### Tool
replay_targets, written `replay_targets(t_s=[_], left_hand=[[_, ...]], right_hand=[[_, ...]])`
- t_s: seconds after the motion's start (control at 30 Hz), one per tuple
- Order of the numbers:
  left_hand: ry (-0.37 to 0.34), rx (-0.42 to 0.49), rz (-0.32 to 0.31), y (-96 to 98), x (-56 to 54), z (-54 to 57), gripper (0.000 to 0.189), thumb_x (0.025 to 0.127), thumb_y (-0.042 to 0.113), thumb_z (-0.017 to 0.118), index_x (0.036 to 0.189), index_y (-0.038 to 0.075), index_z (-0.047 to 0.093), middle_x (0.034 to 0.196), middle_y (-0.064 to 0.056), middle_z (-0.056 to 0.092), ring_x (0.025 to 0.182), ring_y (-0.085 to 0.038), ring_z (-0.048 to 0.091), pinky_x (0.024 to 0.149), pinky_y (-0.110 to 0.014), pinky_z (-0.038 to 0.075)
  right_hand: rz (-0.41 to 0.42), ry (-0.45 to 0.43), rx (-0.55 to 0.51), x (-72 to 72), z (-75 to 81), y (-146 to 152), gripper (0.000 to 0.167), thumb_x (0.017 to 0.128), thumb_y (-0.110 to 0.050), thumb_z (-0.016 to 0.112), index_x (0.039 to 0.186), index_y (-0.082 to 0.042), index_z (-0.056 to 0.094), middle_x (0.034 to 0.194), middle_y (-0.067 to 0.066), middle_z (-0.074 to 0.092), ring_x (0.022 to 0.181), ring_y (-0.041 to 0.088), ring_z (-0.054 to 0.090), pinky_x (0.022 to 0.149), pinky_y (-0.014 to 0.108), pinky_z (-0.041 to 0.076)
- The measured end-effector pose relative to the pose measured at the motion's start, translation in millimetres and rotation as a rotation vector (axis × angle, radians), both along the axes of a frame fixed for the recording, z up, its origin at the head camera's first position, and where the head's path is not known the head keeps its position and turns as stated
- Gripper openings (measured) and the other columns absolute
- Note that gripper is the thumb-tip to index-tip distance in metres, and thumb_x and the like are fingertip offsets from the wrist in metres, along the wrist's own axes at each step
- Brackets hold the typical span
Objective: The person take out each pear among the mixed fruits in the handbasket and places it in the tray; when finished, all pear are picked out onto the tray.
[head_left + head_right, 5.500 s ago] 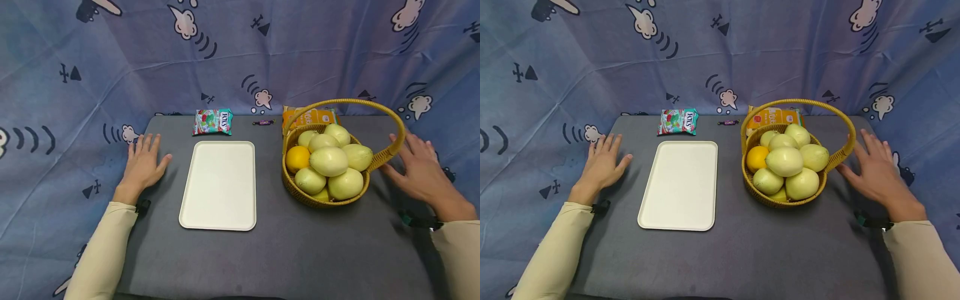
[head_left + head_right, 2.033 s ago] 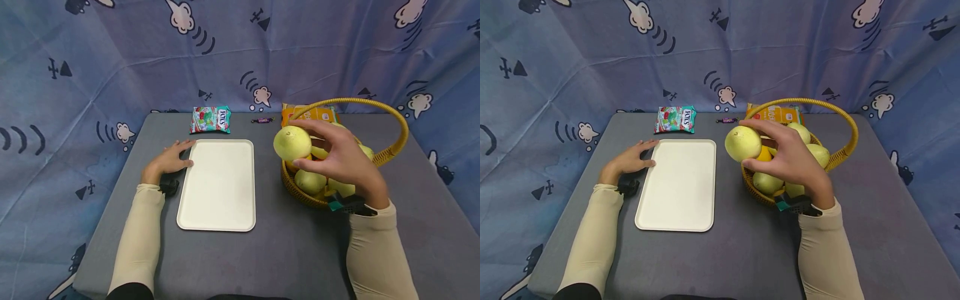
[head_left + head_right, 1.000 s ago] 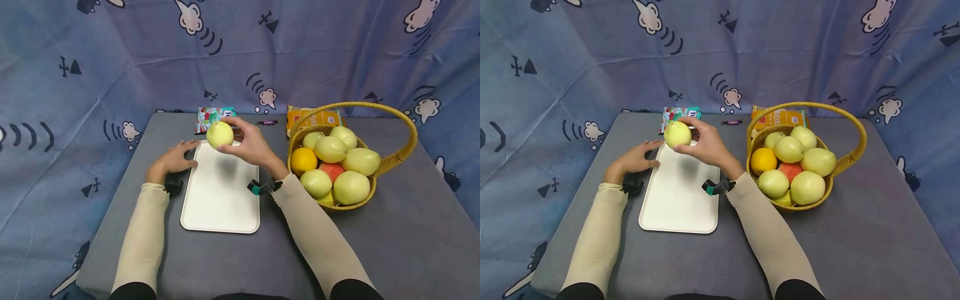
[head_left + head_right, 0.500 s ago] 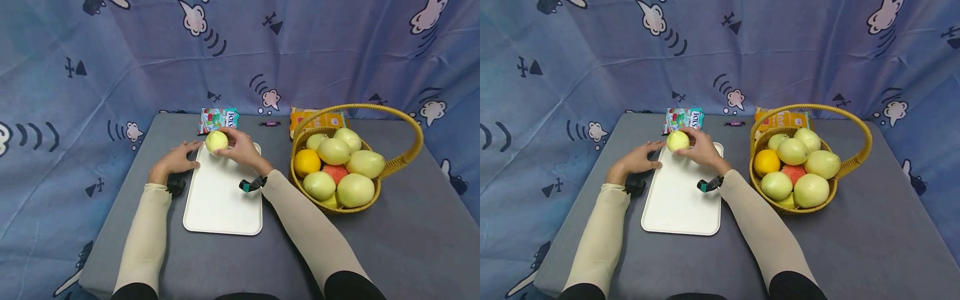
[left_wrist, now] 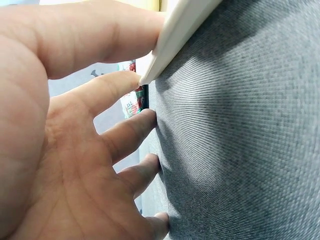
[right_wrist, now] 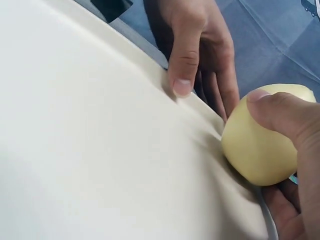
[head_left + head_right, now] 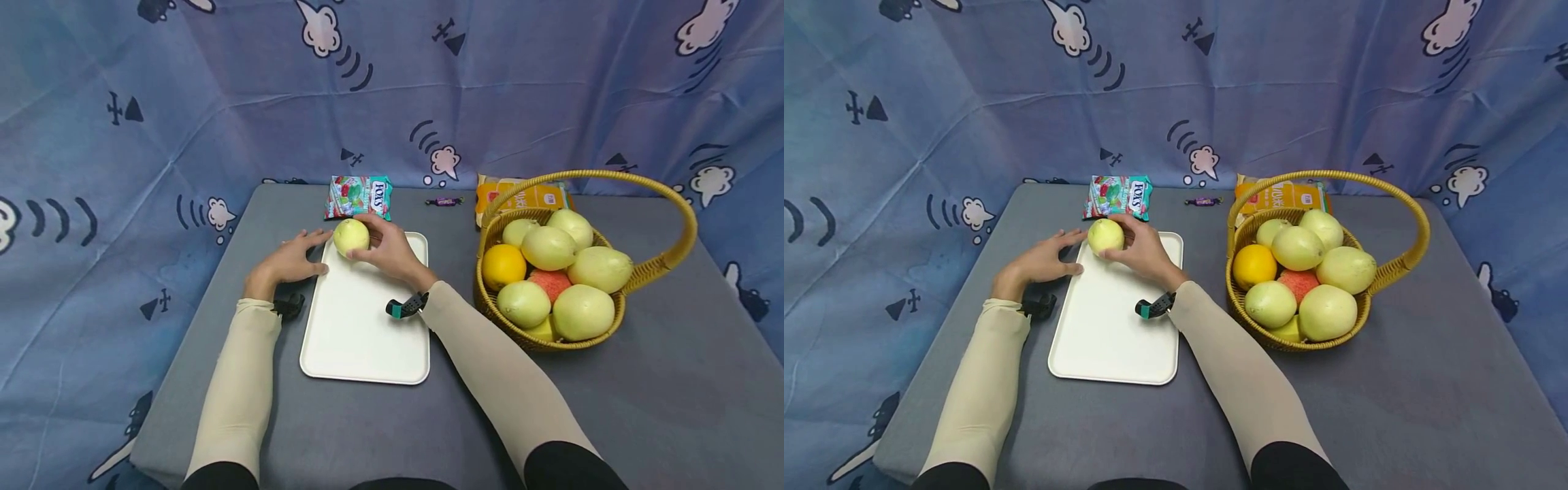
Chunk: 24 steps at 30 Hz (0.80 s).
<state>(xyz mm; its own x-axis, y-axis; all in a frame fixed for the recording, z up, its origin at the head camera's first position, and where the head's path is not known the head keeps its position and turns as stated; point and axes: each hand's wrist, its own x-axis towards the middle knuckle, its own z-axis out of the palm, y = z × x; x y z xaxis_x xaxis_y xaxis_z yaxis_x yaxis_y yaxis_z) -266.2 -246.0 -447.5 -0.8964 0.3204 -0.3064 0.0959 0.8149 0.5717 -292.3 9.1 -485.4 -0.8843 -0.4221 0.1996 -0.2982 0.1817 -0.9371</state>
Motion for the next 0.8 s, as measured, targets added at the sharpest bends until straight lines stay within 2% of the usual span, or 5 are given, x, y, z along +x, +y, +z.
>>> replay_targets(t_s=[0.3, 0.47, 0.67, 0.8], left_hand=[[-0.006, -0.005, -0.001, 1.6, -0.5, -1.1, 0.084, 0.104, 0.024, 0.073, 0.176, 0.022, 0.029, 0.184, -0.014, 0.016, 0.171, -0.045, -0.001, 0.133, -0.076, -0.003], [-0.015, -0.014, 0.007, 2.0, -0.5, -1.4, 0.084, 0.104, 0.025, 0.072, 0.176, 0.023, 0.028, 0.185, -0.013, 0.015, 0.171, -0.045, -0.002, 0.132, -0.076, -0.003], [-0.018, -0.021, 0.013, 2.4, 1.9, 1.9, 0.083, 0.105, 0.026, 0.071, 0.176, 0.022, 0.029, 0.185, -0.014, 0.015, 0.171, -0.047, -0.002, 0.13, -0.08, -0.001], [-0.021, -0.016, 0.018, 3.1, 3.0, 4.0, 0.083, 0.104, 0.027, 0.072, 0.176, 0.022, 0.029, 0.185, -0.015, 0.015, 0.17, -0.048, -0.002, 0.129, -0.082, 0.0]], right_hand=[[-0.033, 0.04, 0.084, 3.6, 1.0, 6, 0.082, 0.089, -0.017, 0.094, 0.161, -0.01, 0.055, 0.159, 0.011, 0.06, 0.141, 0.027, 0.066, 0.117, 0.032, 0.055], [-0.055, 0.047, 0.119, 10.3, 5.4, 12, 0.083, 0.089, -0.019, 0.094, 0.162, -0.01, 0.055, 0.163, 0.01, 0.059, 0.142, 0.026, 0.066, 0.116, 0.029, 0.055], [-0.063, 0.062, 0.09, 24.5, 17.1, 21, 0.082, 0.09, -0.021, 0.093, 0.161, -0.007, 0.055, 0.162, 0.011, 0.06, 0.148, 0.027, 0.06, 0.121, 0.028, 0.05], [-0.038, 0.068, 0.037, 38.4, 30.3, 32, 0.081, 0.091, -0.019, 0.092, 0.161, -0.004, 0.054, 0.162, 0.015, 0.059, 0.149, 0.028, 0.059, 0.123, 0.029, 0.048]])
